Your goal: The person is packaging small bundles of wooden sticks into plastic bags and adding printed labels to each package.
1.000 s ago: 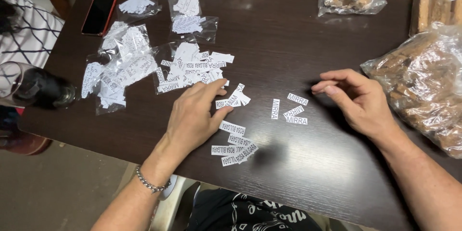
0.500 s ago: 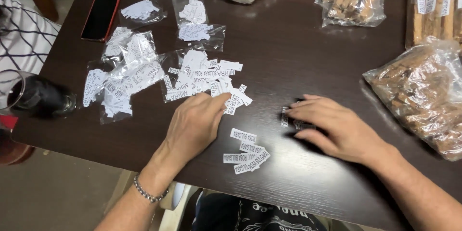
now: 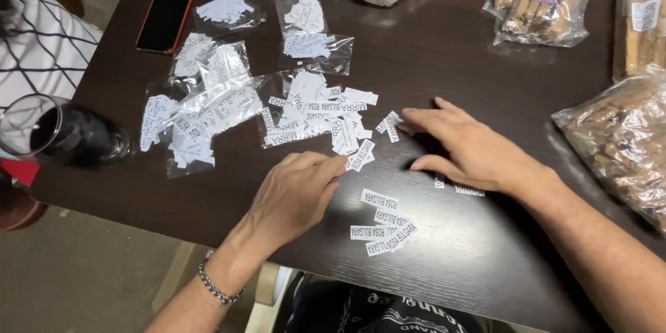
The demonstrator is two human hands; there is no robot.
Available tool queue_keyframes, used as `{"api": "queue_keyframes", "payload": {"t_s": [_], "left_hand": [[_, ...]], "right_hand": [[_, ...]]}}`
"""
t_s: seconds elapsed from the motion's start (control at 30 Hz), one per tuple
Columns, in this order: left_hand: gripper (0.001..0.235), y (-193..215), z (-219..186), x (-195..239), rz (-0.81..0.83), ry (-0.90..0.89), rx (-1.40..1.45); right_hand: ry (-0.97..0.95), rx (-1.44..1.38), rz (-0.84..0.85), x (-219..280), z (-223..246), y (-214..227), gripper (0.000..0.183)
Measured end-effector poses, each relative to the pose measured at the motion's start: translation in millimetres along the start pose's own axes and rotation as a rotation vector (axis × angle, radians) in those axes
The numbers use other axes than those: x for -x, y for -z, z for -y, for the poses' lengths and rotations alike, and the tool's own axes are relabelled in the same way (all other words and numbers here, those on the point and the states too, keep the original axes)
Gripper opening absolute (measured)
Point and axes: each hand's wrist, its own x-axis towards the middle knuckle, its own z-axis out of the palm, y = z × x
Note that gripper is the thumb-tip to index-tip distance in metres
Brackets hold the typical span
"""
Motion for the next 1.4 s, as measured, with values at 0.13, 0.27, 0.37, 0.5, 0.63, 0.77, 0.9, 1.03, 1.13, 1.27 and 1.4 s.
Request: {"api": "queue_keyframes", "payload": {"t_s": [0.13,0.27,0.37,0.5,0.63,0.77,0.9,1.03,1.13,1.27,1.4], "left_hand": [[0.040,-0.2,6.9,-3.5,0.019,-0.032,0.019],[0.045,3.6,4.6,-5.0,0.014,-0.034,0.066],[0.049,0.0,3.5,-1.2,0.024,-0.043,0.038],[0.053,-4.3,-6.2,-2.1,0.059,-0.118,0.034],[0.056,4.9,-20.1,-4.1,0.123,-0.157,0.039],[0.057,6.1,-25.8,3.7,0.188,-0.170,0.177],[0.054,18.0,-38.3,9.9,0.165,-0.229,0.237],[0.050,29.6,-42.5,-4.8,0.282,-0.151,0.377],[0.052,29.3,-40.9,-27.4,0.420,0.080,0.347],[0.048,11.7,-32.1,-53.4,0.097,-0.129,0.056],[0.055,-18.1,-16.5,-66.3,0.177,-0.095,-0.069]], "right_hand": [[-0.024,0.016,-0.020,4.1,-0.9,0.1,0.079],[0.065,0.003,-0.014,-3.4,26.7,0.4,0.079],[0.105,-0.003,0.012,-7.7,37.3,-4.6,0.081],[0.100,0.012,0.013,-12.4,43.7,-2.8,0.079],[0.046,0.075,-0.045,-5.1,16.4,5.1,0.070],[-0.098,0.060,-0.086,7.1,2.3,15.4,0.062],[-0.016,0.007,0.043,7.3,5.7,19.8,0.057],[0.054,-0.006,0.036,7.8,3.5,8.9,0.055],[0.013,-0.002,0.046,7.5,0.2,9.5,0.059],[-0.024,-0.043,0.015,10.3,-4.1,11.9,0.056],[-0.135,-0.058,-0.058,9.3,1.2,17.5,0.049]]}}
